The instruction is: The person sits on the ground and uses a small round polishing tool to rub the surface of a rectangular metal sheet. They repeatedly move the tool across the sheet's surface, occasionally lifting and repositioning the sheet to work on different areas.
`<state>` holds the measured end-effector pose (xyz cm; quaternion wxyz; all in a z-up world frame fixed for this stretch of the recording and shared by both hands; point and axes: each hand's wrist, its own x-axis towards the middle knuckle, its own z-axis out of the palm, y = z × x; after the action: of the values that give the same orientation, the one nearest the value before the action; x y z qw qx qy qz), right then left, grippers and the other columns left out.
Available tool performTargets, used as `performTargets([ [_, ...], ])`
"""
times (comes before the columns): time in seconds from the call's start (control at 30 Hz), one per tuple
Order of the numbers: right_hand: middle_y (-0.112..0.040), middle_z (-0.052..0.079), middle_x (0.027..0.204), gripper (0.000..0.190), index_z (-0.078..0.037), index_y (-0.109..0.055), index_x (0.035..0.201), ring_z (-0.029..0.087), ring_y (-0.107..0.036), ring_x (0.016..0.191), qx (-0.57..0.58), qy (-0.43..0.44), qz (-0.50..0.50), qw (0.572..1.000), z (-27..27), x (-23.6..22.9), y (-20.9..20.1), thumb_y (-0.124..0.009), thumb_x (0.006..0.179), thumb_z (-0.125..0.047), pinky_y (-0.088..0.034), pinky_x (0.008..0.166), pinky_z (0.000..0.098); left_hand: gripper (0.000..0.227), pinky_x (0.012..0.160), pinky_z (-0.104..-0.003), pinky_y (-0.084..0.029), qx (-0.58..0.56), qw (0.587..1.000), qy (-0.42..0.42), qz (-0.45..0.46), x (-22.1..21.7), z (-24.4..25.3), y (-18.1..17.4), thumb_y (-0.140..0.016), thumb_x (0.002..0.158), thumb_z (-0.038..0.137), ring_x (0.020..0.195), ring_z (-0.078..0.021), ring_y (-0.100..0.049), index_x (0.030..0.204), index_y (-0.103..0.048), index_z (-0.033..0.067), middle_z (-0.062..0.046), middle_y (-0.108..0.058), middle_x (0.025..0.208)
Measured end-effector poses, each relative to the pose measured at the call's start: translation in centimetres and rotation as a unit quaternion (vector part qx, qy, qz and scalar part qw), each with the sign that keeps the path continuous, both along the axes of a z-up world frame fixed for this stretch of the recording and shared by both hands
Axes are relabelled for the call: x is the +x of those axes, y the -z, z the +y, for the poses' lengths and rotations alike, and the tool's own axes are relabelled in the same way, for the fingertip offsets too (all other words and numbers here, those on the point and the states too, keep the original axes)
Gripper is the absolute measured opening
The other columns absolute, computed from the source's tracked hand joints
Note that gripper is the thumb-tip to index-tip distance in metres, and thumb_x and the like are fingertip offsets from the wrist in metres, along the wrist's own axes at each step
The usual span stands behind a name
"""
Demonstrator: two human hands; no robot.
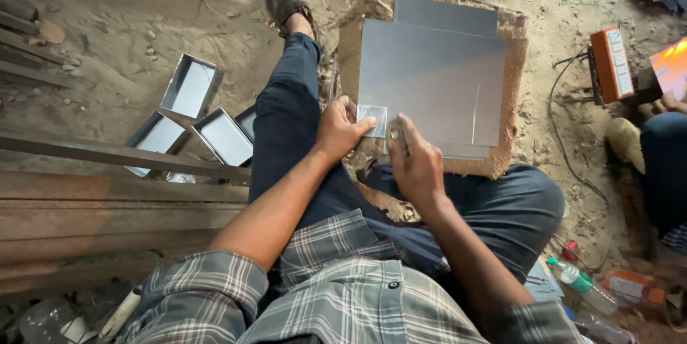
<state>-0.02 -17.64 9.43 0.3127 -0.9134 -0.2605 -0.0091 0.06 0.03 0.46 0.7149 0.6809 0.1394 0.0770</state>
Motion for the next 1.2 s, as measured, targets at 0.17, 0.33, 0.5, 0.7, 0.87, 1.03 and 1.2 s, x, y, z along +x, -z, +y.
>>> performTargets([
  [0.17, -0.076, 0.020, 0.115, 0.048, 0.002, -0.054, 0.142, 0.031, -0.079, 0.088, 0.005, 0.007, 0.040, 0.999, -0.2, 1.2, 0.7, -0.061, 0.097, -0.014, -0.065, 0.079, 0.0391, 0.028, 0.059, -0.030, -0.050, 0.014, 0.999, 0.005, 0.033, 0.0, -0.4, 0.3, -0.086, 0.079, 0.015, 0.065, -0.0120, -0.060, 0.084, -0.062, 0.0026, -0.008, -0.068, 0.075],
  [0.33, -0.074, 0.022, 0.118, 0.043, 0.004, -0.054, 0.142, 0.030, -0.078, 0.090, 0.011, 0.015, 0.008, 1.000, 0.5, 3.7, 1.8, -0.061, 0.102, -0.008, -0.065, 0.080, 0.0384, 0.028, 0.054, -0.028, -0.049, -0.002, 1.000, -0.003, 0.014, -0.2, -0.6, 0.5, -0.085, 0.078, 0.016, 0.061, -0.0089, -0.060, 0.084, -0.061, 0.0043, -0.004, -0.067, 0.071],
  [0.5, -0.075, 0.021, 0.117, 0.047, 0.004, -0.055, 0.140, 0.028, -0.078, 0.090, 0.051, -0.040, 0.042, 0.997, -1.7, -1.6, 1.0, -0.064, 0.095, -0.002, -0.066, 0.077, 0.0359, 0.027, 0.054, -0.027, -0.049, 0.005, 1.000, -0.013, -0.002, 0.0, -0.6, 1.4, -0.085, 0.077, 0.017, 0.061, -0.0083, -0.061, 0.084, -0.062, 0.0042, -0.003, -0.069, 0.071],
  [0.7, -0.074, 0.016, 0.082, 0.052, -0.002, -0.060, 0.139, 0.016, -0.073, 0.067, 0.094, 0.039, 0.039, 0.994, -3.5, -3.6, -0.7, -0.075, 0.088, -0.006, -0.058, 0.062, 0.0323, 0.032, 0.056, -0.034, -0.049, 0.104, 0.994, -0.017, 0.015, -0.5, 0.5, -0.4, -0.086, 0.075, 0.025, 0.063, -0.0141, -0.060, 0.085, -0.066, 0.0017, -0.005, -0.067, 0.071],
  [0.87, -0.066, 0.012, 0.071, 0.056, -0.004, -0.060, 0.142, 0.013, -0.058, 0.057, 0.142, 0.079, 0.035, 0.986, -5.8, -2.5, -1.2, -0.073, 0.088, -0.005, -0.053, 0.056, 0.0287, 0.023, 0.057, -0.027, -0.050, -0.083, 0.996, 0.019, 0.029, -1.7, 1.8, -1.0, -0.079, 0.076, 0.017, 0.065, -0.0090, -0.064, 0.095, -0.069, 0.0061, 0.001, -0.072, 0.079],
  [1.03, -0.064, 0.008, 0.068, 0.050, -0.006, -0.063, 0.138, 0.006, -0.055, 0.056, 0.155, 0.068, 0.058, 0.984, -6.1, -3.0, -0.5, -0.076, 0.090, -0.010, -0.051, 0.055, 0.0264, 0.031, 0.044, -0.030, -0.035, -0.063, 0.994, -0.011, 0.089, -2.2, 2.2, 1.0, -0.084, 0.083, 0.013, 0.051, -0.0125, -0.047, 0.088, -0.058, -0.0040, -0.004, -0.055, 0.069],
  [1.2, -0.060, 0.009, 0.059, 0.052, -0.008, -0.064, 0.137, 0.004, -0.050, 0.050, 0.139, 0.087, 0.091, 0.982, -6.0, -2.4, -0.6, -0.078, 0.087, -0.013, -0.046, 0.049, 0.0258, 0.024, 0.049, -0.026, -0.042, -0.057, 0.994, -0.018, 0.089, -1.7, 1.8, -0.4, -0.078, 0.081, 0.019, 0.056, -0.0067, -0.055, 0.094, -0.071, 0.0004, 0.001, -0.067, 0.074],
])
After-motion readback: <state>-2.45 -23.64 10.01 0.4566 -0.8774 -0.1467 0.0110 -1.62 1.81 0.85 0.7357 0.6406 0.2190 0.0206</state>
